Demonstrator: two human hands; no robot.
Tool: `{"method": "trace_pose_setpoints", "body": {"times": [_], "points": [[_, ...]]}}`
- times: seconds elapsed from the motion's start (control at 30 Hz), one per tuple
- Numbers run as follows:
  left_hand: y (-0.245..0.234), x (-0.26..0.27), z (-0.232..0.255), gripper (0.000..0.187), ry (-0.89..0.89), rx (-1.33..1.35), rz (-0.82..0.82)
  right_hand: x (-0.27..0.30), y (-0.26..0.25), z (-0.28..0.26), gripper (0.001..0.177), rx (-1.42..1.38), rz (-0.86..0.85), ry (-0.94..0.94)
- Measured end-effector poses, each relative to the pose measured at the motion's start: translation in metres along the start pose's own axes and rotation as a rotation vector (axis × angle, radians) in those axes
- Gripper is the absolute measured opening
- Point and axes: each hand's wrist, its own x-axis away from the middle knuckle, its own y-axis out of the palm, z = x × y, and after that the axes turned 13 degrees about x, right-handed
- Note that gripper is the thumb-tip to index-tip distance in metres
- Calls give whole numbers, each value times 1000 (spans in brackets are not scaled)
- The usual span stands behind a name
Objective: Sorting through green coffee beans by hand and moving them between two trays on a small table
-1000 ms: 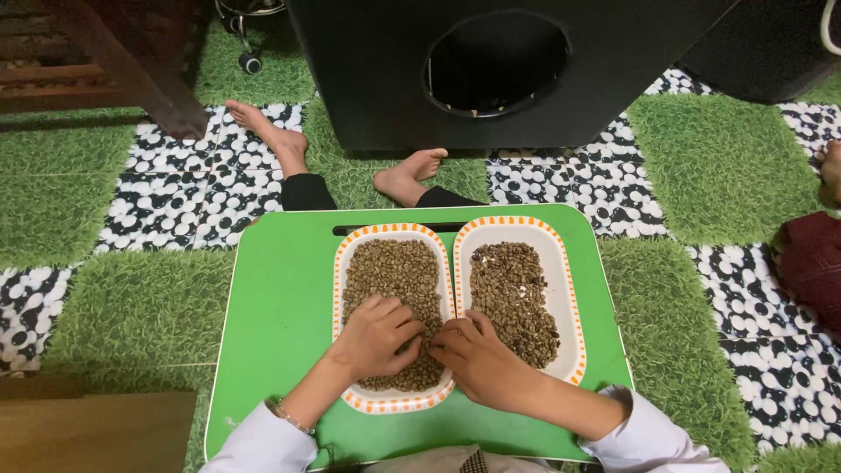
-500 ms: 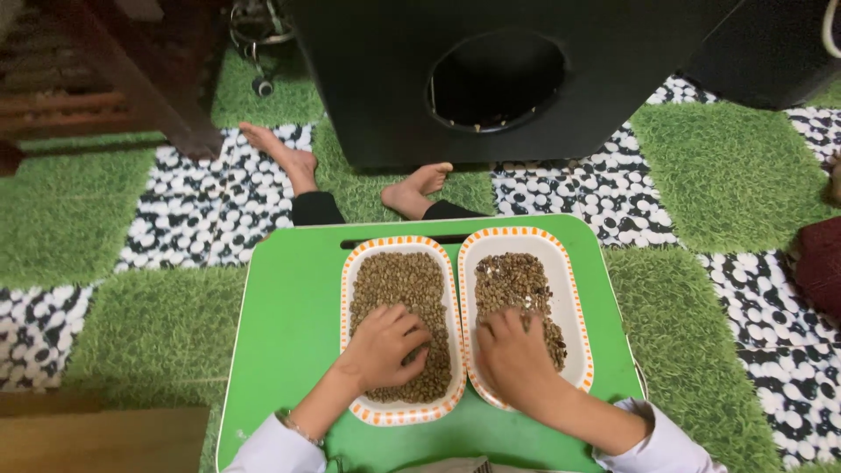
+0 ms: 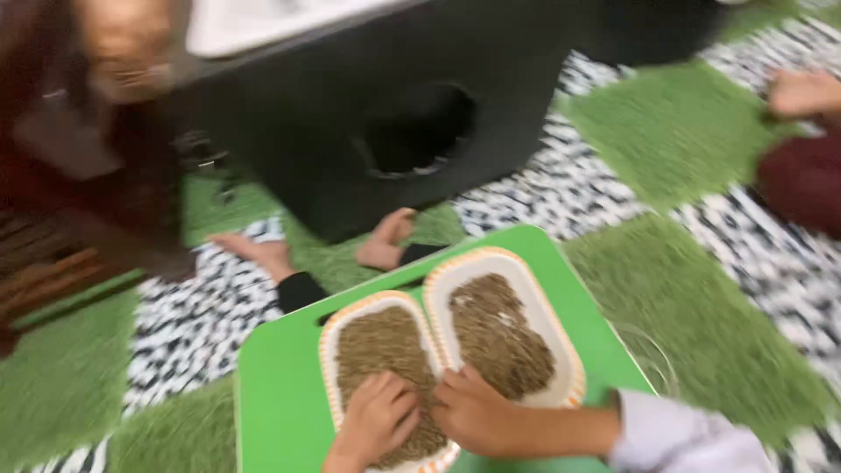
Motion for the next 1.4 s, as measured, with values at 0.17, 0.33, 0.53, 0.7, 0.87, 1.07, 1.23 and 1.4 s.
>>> {"method": "trace_pose_setpoints", "body": {"times": [0.17,0.33,0.53,0.7,0.87,1.07,1.23,1.4], "points": [[0,-6,1,9,20,-12,-18,-3,-8,0,16,-21,-25,61],[1,-7,0,6,-7,-7,-37,-2,-1,-6,26,18,2,109],[7,-3,-6,11,-20,1,-35,-4,-5,-6,13,12,14,72],[8,-3,-8,11,-19,14,-25,-8,-13,-3,13,42,65,79],[8,1,-11,12,-8,38,-70,-6,-21,-2,11,86,43,79],[5,-6,-5,10,-36,45,-55,-5,-35,7,6,33,-29,1],[3,-7,0,10,-30,17,-16,-3,-49,30,9,23,-260,-60],[0,-7,-1,9,36,-23,39,-1,-46,60,7,240,-369,0]]}}
